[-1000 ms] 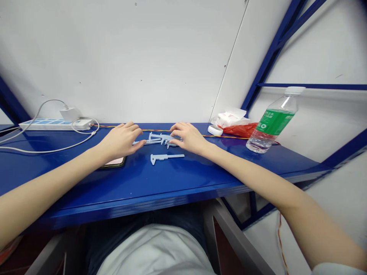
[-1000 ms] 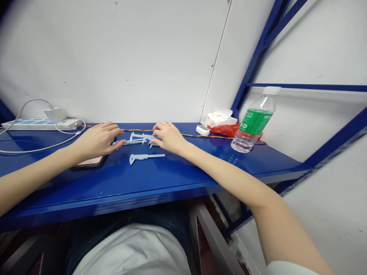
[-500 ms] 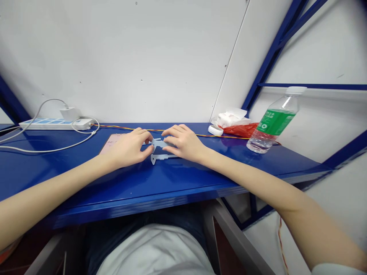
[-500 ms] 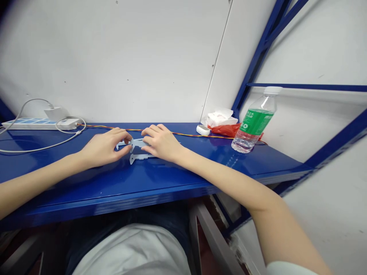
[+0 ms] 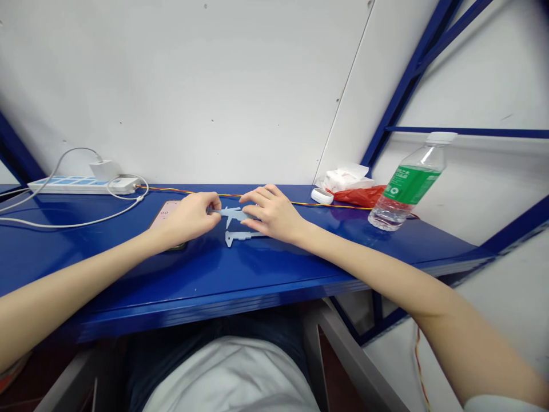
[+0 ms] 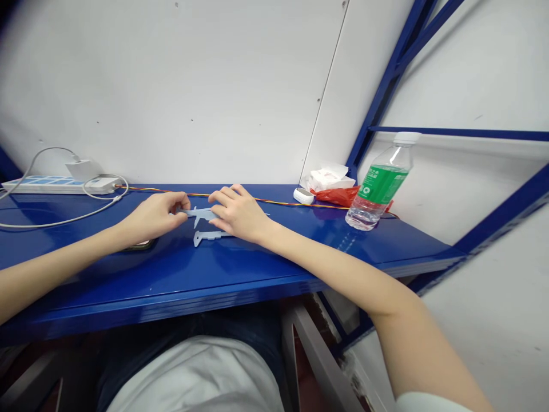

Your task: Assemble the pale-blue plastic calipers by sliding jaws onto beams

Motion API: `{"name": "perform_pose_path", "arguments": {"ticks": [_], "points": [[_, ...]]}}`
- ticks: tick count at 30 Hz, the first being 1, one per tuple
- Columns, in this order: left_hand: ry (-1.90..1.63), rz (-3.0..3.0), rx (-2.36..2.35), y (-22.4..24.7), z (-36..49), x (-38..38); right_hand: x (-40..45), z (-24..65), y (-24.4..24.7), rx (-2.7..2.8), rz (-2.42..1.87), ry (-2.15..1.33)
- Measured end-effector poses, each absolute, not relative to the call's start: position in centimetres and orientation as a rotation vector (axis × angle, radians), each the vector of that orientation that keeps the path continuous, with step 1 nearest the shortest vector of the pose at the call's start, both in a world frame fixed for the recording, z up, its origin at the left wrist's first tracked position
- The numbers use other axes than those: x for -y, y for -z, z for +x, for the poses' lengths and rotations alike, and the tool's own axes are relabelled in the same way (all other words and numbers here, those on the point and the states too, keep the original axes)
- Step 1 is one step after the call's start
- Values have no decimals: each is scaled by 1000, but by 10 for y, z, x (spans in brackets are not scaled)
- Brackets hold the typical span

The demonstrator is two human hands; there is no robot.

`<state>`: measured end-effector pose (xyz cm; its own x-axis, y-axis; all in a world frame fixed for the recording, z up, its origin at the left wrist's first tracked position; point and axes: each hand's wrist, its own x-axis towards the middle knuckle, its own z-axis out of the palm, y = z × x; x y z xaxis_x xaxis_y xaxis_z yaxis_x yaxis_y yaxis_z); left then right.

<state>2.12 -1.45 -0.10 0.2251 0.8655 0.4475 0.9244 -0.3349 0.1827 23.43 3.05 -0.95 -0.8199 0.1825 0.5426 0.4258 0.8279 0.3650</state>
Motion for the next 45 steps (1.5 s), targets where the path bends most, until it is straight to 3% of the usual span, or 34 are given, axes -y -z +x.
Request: {"name": "perform_pose_path", "arguments": {"ticks": [8,16,25,33,45], "points": [[590,-2176,1722,-2,-4,3,-47,250,6,2488,-651,601],[335,-2534,1313,4,23,23,-36,240,11,2523,-543,529],[182,-2251,1477,15,-5,-8,-43,240,15,2691,-539,239],[41,-2252,1511,17,-8,-16,-59,253,13,2652,-937,334],[-1,-2203,1414,13,-8,-18,-69,260,13,2691,-1050,226]]}}
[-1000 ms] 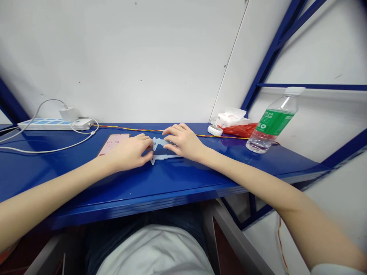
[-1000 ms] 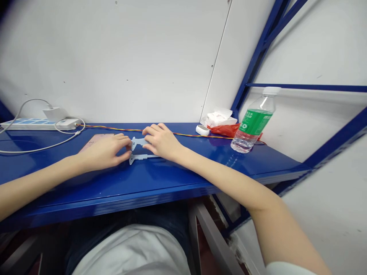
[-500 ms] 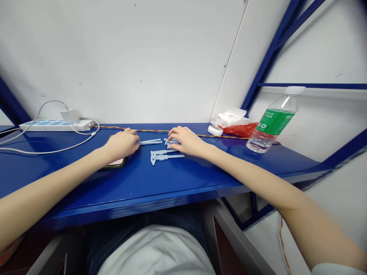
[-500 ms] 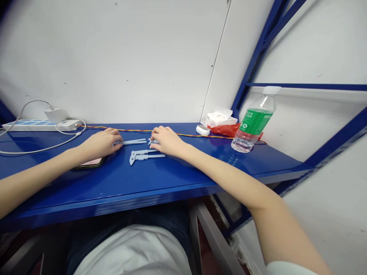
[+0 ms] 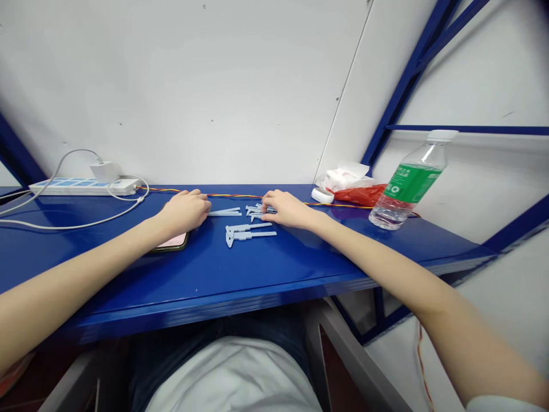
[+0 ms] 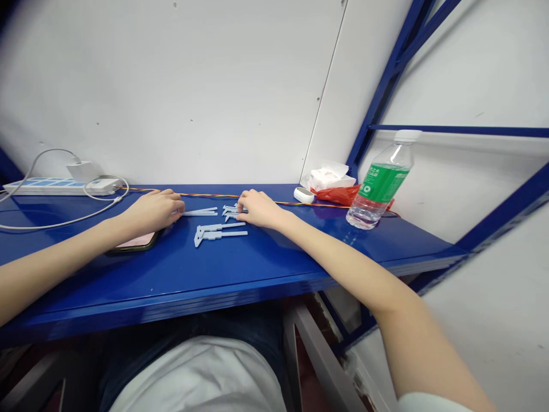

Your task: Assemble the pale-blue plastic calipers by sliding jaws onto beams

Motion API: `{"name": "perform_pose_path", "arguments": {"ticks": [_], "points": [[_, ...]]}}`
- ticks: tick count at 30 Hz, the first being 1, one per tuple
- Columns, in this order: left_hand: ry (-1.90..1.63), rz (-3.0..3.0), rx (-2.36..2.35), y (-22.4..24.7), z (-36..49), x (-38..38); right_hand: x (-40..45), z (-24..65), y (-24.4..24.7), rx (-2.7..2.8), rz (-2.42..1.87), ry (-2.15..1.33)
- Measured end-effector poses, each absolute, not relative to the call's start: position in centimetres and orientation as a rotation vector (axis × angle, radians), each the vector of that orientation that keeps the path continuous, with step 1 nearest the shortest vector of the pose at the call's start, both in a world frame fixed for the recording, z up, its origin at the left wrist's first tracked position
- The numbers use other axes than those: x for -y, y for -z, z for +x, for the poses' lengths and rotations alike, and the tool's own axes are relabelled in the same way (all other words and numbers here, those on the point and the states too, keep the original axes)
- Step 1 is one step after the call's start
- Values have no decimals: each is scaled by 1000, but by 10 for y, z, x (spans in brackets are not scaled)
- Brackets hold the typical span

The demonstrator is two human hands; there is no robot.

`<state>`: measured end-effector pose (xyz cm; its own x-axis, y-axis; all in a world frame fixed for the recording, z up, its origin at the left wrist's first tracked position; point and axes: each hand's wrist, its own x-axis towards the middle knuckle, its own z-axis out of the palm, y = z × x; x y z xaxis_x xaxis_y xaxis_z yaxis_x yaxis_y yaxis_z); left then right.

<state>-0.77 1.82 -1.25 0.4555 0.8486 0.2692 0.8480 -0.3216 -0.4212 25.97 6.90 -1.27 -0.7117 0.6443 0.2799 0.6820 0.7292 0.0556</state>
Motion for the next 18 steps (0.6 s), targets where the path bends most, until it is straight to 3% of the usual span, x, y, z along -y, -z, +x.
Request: {"name": "perform_pose_path", "arguments": {"ticks": [8,18], "points": [[53,-2215,1375,10,-7,-13,-71,261,11,2725,-939,56],[164,-2149,1211,6,-7,-6,-70,259,10,2519,-709,325]]}}
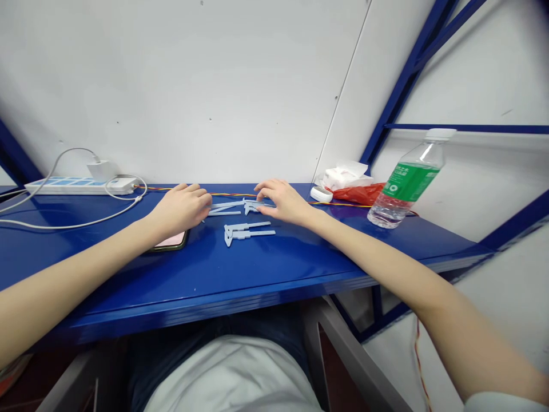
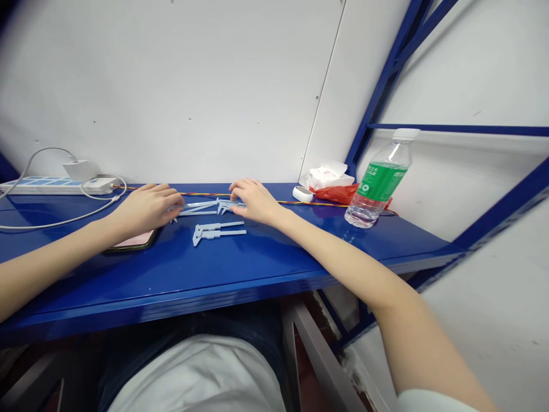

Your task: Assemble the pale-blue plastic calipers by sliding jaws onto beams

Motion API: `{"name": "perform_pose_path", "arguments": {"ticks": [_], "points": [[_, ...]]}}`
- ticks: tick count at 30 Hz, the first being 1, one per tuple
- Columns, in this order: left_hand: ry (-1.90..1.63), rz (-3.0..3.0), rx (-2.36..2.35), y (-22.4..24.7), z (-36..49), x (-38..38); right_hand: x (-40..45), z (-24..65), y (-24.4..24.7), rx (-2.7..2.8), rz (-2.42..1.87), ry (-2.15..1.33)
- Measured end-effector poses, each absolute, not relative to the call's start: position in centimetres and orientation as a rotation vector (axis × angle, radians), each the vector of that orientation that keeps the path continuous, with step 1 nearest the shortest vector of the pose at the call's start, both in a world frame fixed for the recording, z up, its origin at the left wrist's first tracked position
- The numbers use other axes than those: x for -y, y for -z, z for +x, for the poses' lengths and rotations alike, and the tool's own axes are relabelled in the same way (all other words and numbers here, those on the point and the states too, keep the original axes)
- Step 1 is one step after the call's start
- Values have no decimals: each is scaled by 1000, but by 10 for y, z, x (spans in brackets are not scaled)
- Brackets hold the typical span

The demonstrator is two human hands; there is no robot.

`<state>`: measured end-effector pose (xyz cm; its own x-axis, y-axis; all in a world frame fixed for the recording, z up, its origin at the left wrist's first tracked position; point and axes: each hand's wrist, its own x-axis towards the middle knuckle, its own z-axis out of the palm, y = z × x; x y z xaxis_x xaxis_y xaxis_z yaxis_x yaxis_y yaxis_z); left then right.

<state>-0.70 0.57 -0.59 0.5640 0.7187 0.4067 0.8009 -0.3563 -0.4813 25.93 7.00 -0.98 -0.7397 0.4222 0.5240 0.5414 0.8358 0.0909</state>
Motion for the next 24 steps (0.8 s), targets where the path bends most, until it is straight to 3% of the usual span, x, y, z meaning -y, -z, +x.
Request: {"name": "perform_pose_path", "arguments": {"ticks": [15,24], "points": [[243,-1987,789,2,-3,2,-66,256,9,2460,-440,720],[299,-1989,775,6,16,14,-49,240,14,2417,-347,790]]}}
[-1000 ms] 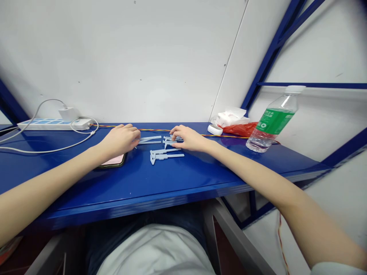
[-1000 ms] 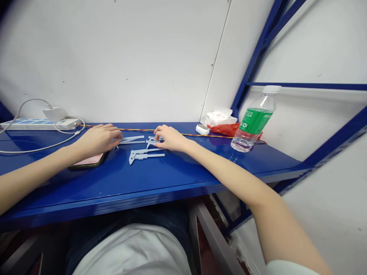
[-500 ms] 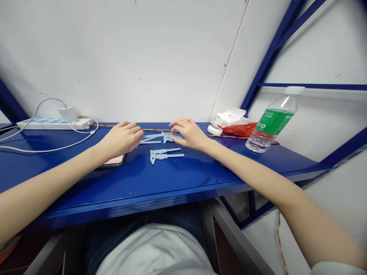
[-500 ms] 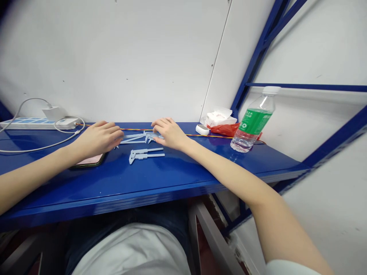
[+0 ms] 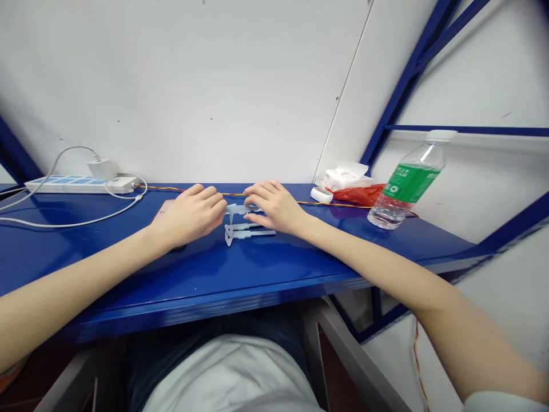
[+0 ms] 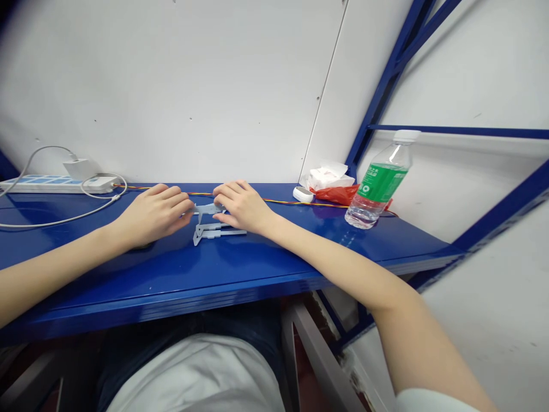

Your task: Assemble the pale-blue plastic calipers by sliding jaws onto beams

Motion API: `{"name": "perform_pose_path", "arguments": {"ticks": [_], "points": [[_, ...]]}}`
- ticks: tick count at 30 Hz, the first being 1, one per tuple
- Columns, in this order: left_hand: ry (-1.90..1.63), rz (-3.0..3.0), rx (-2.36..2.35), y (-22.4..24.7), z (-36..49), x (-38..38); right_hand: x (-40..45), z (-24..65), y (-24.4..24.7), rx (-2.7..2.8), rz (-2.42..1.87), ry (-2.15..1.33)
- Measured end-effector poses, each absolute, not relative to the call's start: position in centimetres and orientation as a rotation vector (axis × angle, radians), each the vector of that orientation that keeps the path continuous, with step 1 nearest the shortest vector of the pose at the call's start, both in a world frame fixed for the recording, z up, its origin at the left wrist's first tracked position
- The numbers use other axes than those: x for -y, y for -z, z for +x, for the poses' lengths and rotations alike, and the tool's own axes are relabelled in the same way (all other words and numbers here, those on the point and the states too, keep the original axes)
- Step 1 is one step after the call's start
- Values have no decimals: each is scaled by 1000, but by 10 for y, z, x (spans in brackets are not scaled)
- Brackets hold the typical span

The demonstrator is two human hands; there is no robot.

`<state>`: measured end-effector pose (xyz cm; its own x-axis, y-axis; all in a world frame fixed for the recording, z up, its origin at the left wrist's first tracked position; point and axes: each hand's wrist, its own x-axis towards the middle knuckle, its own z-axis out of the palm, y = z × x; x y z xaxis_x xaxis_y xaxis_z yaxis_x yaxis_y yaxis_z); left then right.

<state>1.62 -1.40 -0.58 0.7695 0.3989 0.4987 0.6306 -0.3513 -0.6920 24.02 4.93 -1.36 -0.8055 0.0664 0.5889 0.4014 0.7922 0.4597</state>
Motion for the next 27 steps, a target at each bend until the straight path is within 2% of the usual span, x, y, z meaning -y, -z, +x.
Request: {"name": "perform_pose_path", "arguments": {"ticks": [15,22,27], "points": [[253,-2087,1139,3,-1,3,-58,249,12,2451,-642,770],[305,-2222,1007,12,20,17,-46,242,13,2489,-502,771],[399,-2236,1121,12,22,18,-44,241,12,2491,-465,780]]}}
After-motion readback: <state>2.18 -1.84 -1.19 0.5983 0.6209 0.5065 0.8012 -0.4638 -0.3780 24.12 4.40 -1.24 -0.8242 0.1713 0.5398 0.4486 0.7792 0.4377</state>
